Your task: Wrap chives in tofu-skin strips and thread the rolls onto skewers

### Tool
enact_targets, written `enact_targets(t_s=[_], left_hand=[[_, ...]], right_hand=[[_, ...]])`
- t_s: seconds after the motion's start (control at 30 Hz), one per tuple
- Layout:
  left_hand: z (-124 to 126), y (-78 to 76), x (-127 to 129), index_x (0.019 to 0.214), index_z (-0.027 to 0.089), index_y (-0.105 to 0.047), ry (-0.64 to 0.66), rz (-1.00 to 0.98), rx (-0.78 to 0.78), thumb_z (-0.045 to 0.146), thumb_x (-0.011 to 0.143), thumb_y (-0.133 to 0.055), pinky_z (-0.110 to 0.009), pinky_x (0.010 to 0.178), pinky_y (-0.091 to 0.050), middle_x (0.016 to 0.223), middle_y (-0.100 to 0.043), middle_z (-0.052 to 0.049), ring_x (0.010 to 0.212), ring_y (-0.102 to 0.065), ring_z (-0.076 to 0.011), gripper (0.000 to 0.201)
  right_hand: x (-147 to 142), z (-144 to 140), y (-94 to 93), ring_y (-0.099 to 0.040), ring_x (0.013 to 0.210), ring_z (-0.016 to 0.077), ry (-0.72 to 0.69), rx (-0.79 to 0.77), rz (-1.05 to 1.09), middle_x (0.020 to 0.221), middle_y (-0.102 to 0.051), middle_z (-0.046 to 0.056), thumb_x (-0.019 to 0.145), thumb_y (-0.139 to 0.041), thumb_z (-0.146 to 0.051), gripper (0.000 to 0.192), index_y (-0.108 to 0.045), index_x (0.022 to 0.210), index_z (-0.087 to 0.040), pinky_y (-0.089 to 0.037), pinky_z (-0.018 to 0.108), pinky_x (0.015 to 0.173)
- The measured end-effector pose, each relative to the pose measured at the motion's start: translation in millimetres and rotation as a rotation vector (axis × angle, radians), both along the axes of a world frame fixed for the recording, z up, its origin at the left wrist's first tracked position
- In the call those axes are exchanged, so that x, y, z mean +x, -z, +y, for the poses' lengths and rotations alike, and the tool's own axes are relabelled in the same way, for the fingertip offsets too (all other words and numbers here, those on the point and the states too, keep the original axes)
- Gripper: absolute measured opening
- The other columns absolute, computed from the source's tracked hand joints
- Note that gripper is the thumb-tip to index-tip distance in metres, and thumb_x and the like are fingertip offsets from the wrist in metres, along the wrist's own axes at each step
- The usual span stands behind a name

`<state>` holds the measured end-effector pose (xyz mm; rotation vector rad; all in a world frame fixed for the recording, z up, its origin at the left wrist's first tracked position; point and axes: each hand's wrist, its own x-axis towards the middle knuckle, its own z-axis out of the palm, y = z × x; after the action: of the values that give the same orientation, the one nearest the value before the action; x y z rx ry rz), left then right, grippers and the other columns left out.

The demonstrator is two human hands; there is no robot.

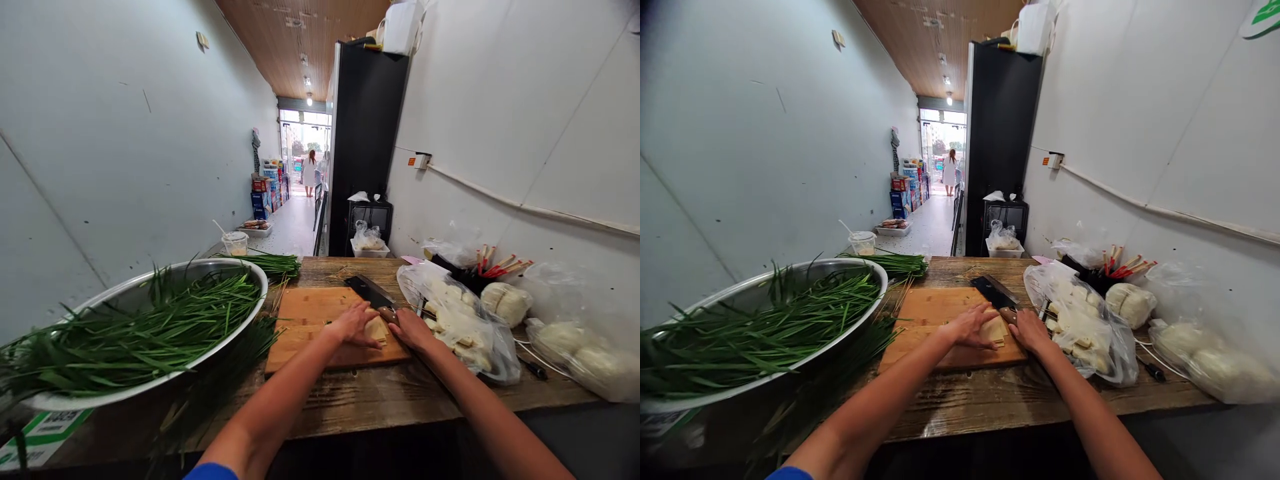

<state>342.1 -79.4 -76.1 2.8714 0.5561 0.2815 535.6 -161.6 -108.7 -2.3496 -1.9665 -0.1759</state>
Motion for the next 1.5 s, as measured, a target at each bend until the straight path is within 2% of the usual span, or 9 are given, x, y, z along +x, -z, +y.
enact_targets(t_s=[0.1, 0.23, 0.4, 0.57, 0.73, 0.83, 1.03, 1.37, 1.5], left_hand=[[11.3, -10.4, -36.2, 0.118, 0.023, -0.054, -0.041, -0.195, -0.023, 0.047, 0.072, -0.061, -0.036, 0.097, -0.038, 0.127, -0.051, -0.008, 0.114, -0.049, -0.0248, 0.052], [7.8, -15.8, -113.7, 0.101, 0.015, -0.064, -0.445, -0.434, -0.024, 0.03, 0.083, -0.048, -0.034, 0.086, -0.045, 0.103, -0.066, -0.01, 0.094, -0.06, -0.0211, 0.028], [-71.1, -21.0, -205.9, 0.088, 0.019, -0.069, -0.438, -0.33, -0.149, 0.028, 0.084, -0.049, -0.024, 0.073, -0.047, 0.085, -0.071, -0.004, 0.08, -0.064, -0.0157, 0.023], [-148.7, -53.1, -284.8, 0.09, 0.022, -0.069, -0.601, -0.349, -0.109, 0.03, 0.084, -0.05, -0.02, 0.069, -0.048, 0.083, -0.071, -0.001, 0.075, -0.065, -0.0131, 0.022], [-184.5, -64.8, -342.2, 0.09, 0.026, -0.07, -0.821, -0.485, -0.024, 0.038, 0.08, -0.054, -0.019, 0.069, -0.05, 0.087, -0.072, 0.002, 0.077, -0.066, -0.0145, 0.022], [-178.4, -51.5, -328.3, 0.088, 0.026, -0.07, -0.739, -0.482, -0.116, 0.038, 0.082, -0.052, -0.018, 0.066, -0.05, 0.084, -0.072, 0.002, 0.074, -0.066, -0.0137, 0.022], [-131.4, -31.9, -226.0, 0.086, 0.022, -0.069, -0.348, -0.378, -0.221, 0.031, 0.086, -0.046, -0.02, 0.069, -0.046, 0.081, -0.07, -0.001, 0.074, -0.064, -0.013, 0.024], [-84.9, -10.4, -163.6, 0.088, 0.019, -0.067, -0.261, -0.184, -0.175, 0.029, 0.089, -0.039, -0.024, 0.071, -0.043, 0.084, -0.069, -0.004, 0.078, -0.062, -0.0155, 0.03], [-44.5, -3.9, -143.2, 0.11, 0.021, -0.059, -0.109, -0.05, 0.019, 0.032, 0.089, -0.04, -0.033, 0.094, -0.036, 0.115, -0.061, -0.007, 0.111, -0.052, -0.0208, 0.031]], right_hand=[[-13.4, -13.4, -11.6, -0.054, 0.095, 0.0233, -0.095, 0.118, 0.004, 0.097, -0.059, 0.013, 0.084, -0.047, -0.024, 0.023, -0.058, 0.1, -0.014, -0.04, 0.033, 0.081], [-45.8, -32.4, -17.2, -0.054, 0.097, 0.0206, -0.399, 0.235, 0.144, 0.102, -0.06, 0.01, 0.084, -0.047, -0.02, 0.022, -0.059, 0.102, -0.018, -0.043, 0.032, 0.083], [-105.4, -39.1, -9.9, -0.056, 0.097, 0.0209, -0.55, 0.31, 0.332, 0.103, -0.062, 0.01, 0.085, -0.048, -0.026, 0.022, -0.062, 0.1, -0.019, -0.045, 0.034, 0.084], [-175.3, -27.5, -23.7, -0.058, 0.092, 0.0191, -0.739, 0.262, 0.365, 0.1, -0.064, 0.008, 0.087, -0.045, -0.027, 0.022, -0.065, 0.094, -0.021, -0.044, 0.031, 0.081], [-162.1, 0.5, -42.2, -0.06, 0.084, 0.0221, -0.538, 0.115, 0.122, 0.085, -0.066, 0.01, 0.078, -0.05, -0.012, 0.019, -0.068, 0.081, -0.019, -0.042, 0.032, 0.075], [-114.8, 9.8, -41.2, -0.059, 0.092, 0.0227, -0.436, 0.109, 0.138, 0.097, -0.066, 0.01, 0.075, -0.055, -0.014, 0.023, -0.066, 0.095, -0.019, -0.042, 0.032, 0.079], [-55.0, 3.2, -7.4, -0.059, 0.089, 0.0201, -0.444, 0.148, 0.322, 0.096, -0.066, 0.008, 0.075, -0.06, -0.027, 0.019, -0.066, 0.091, -0.018, -0.044, 0.031, 0.079], [-63.6, 0.1, 4.8, -0.054, 0.084, 0.0176, -0.476, 0.231, 0.199, 0.085, -0.061, 0.007, 0.081, -0.05, -0.016, 0.011, -0.061, 0.077, -0.015, -0.042, 0.03, 0.078], [-66.0, -1.8, 2.5, -0.052, 0.087, 0.0183, -0.499, 0.224, 0.172, 0.087, -0.059, 0.007, 0.082, -0.052, -0.024, 0.011, -0.059, 0.081, -0.016, -0.042, 0.031, 0.079]])
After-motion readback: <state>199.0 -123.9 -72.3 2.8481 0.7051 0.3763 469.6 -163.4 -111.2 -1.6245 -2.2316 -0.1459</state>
